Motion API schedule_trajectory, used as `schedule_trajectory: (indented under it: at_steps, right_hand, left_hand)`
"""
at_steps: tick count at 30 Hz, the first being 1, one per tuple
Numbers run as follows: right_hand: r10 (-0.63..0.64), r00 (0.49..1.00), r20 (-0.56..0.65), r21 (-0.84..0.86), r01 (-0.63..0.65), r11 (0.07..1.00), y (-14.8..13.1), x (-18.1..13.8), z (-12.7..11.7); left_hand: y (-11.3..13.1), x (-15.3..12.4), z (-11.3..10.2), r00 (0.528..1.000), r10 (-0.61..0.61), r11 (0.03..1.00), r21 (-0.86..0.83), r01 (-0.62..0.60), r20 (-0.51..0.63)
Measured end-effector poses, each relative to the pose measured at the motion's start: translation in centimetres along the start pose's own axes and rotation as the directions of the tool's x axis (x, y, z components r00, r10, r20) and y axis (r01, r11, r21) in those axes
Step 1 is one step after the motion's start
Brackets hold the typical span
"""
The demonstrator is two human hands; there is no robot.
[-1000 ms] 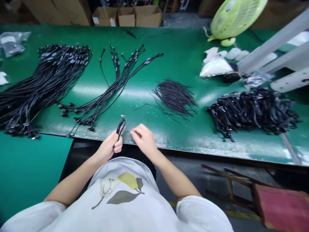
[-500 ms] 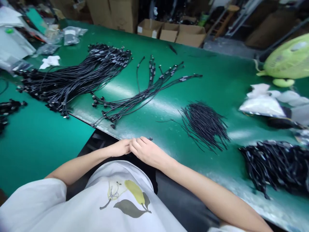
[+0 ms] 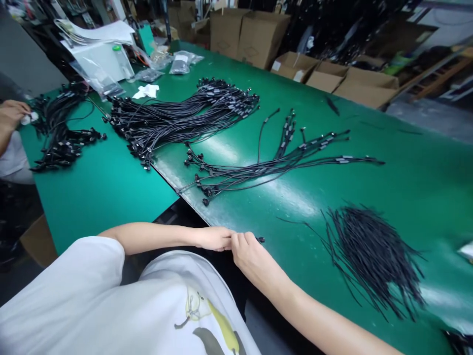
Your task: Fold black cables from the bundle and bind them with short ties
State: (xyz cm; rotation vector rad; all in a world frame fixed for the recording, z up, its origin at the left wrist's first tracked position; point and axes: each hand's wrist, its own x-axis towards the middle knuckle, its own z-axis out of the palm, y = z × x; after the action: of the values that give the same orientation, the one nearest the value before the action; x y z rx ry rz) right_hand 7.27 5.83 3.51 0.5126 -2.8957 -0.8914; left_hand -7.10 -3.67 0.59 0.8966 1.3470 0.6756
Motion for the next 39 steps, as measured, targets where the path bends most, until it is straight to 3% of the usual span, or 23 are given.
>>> schedule_trajectory:
  at_steps: [3, 9, 12, 14, 16, 17, 20, 22, 23, 25, 27, 28, 30, 32, 34, 35, 37, 39]
  right_hand:
    - [0.043, 0.999, -0.03, -0.009, -0.043, 0.999, 0.3, 0.4, 0.5]
    - [-0.032, 0.99, -0.139, 0.02, 0.035, 0.999, 0.2, 0.4, 1.2]
    - [0.134, 0.973, -0.186, 0.16, -0.104, 0.982, 1.1, 0.5, 1.5]
    - [0.324, 0.931, -0.169, 0.347, -0.251, 0.904, 2.0, 0.7, 1.6]
    - [0.533, 0.843, -0.064, 0.562, -0.411, 0.718, 2.7, 0.9, 1.7]
    - [0.635, 0.772, 0.021, 0.659, -0.488, 0.572, 2.8, 1.0, 1.7]
    - [0.762, 0.555, 0.335, 0.842, -0.539, 0.022, 2.1, 0.7, 2.2]
    - [0.703, 0.523, 0.482, 0.854, -0.461, -0.243, 1.4, 0.0, 2.8]
    - [0.673, 0.532, 0.514, 0.846, -0.441, -0.298, 1.2, -0.4, 3.0]
    - [0.684, 0.53, 0.501, 0.844, -0.474, -0.251, 0.7, -1.1, 3.1]
    - [0.766, 0.521, 0.377, 0.834, -0.551, -0.036, 0.2, -1.6, 2.5]
    - [0.799, 0.539, 0.266, 0.817, -0.566, 0.11, -0.3, -1.6, 1.9]
    - [0.764, 0.644, 0.022, 0.758, -0.509, 0.408, -1.4, -1.2, 0.8]
    - [0.651, 0.747, -0.134, 0.696, -0.396, 0.598, -2.5, -0.6, 0.0]
    - [0.594, 0.785, -0.177, 0.675, -0.343, 0.653, -3.0, 0.2, -0.4]
    - [0.603, 0.779, -0.171, 0.673, -0.355, 0.648, -3.0, 0.5, -0.4]
    - [0.67, 0.731, -0.131, 0.67, -0.433, 0.603, -2.4, 0.8, -0.1]
    - [0.758, 0.65, -0.059, 0.67, -0.537, 0.513, -1.5, 0.4, 0.4]
  left_hand:
    - [0.2, 0.4, -0.5, 0.999, 0.008, 0.998, 0.058, -0.005, -0.046]
    - [0.0, 1.1, -0.2, 0.999, -0.025, 1.0, -0.011, 0.026, 0.046]
    - [0.5, 1.1, 0.4, 0.999, 0.012, 1.0, -0.025, -0.013, -0.038]
    - [1.1, 1.3, 0.5, 0.981, 0.09, 0.993, -0.053, -0.101, -0.171]
    - [1.8, 1.5, 0.2, 0.934, 0.177, 0.971, -0.1, -0.217, -0.309]
    - [2.1, 1.5, 0.0, 0.907, 0.217, 0.954, -0.12, -0.276, -0.361]
    - [2.7, 0.9, -0.6, 0.816, 0.356, 0.906, -0.046, -0.421, -0.454]
    - [2.7, -0.2, -0.7, 0.749, 0.481, 0.871, 0.15, -0.468, -0.455]
    - [2.5, -0.8, -0.6, 0.737, 0.541, 0.841, 0.253, -0.479, -0.404]
    - [1.9, -1.5, -0.3, 0.762, 0.608, 0.772, 0.39, -0.501, -0.224]
    - [0.9, -1.5, 0.0, 0.817, 0.573, 0.768, 0.394, -0.505, -0.069]
    - [0.4, -1.2, 0.0, 0.852, 0.521, 0.81, 0.346, -0.474, -0.054]
    - [-0.3, -0.5, -0.4, 0.922, 0.369, 0.927, 0.119, -0.356, -0.117]
    - [-0.2, -0.4, -1.0, 0.963, 0.225, 0.945, -0.209, -0.253, -0.149]
    - [0.5, -1.4, -1.4, 0.967, 0.209, 0.882, -0.398, -0.251, -0.147]
    - [1.0, -2.1, -1.4, 0.957, 0.245, 0.871, -0.398, -0.287, -0.152]
    - [1.8, -3.5, -0.9, 0.923, 0.332, 0.898, -0.233, -0.373, -0.195]
    - [2.0, -4.1, -0.3, 0.882, 0.365, 0.911, -0.083, -0.405, -0.298]
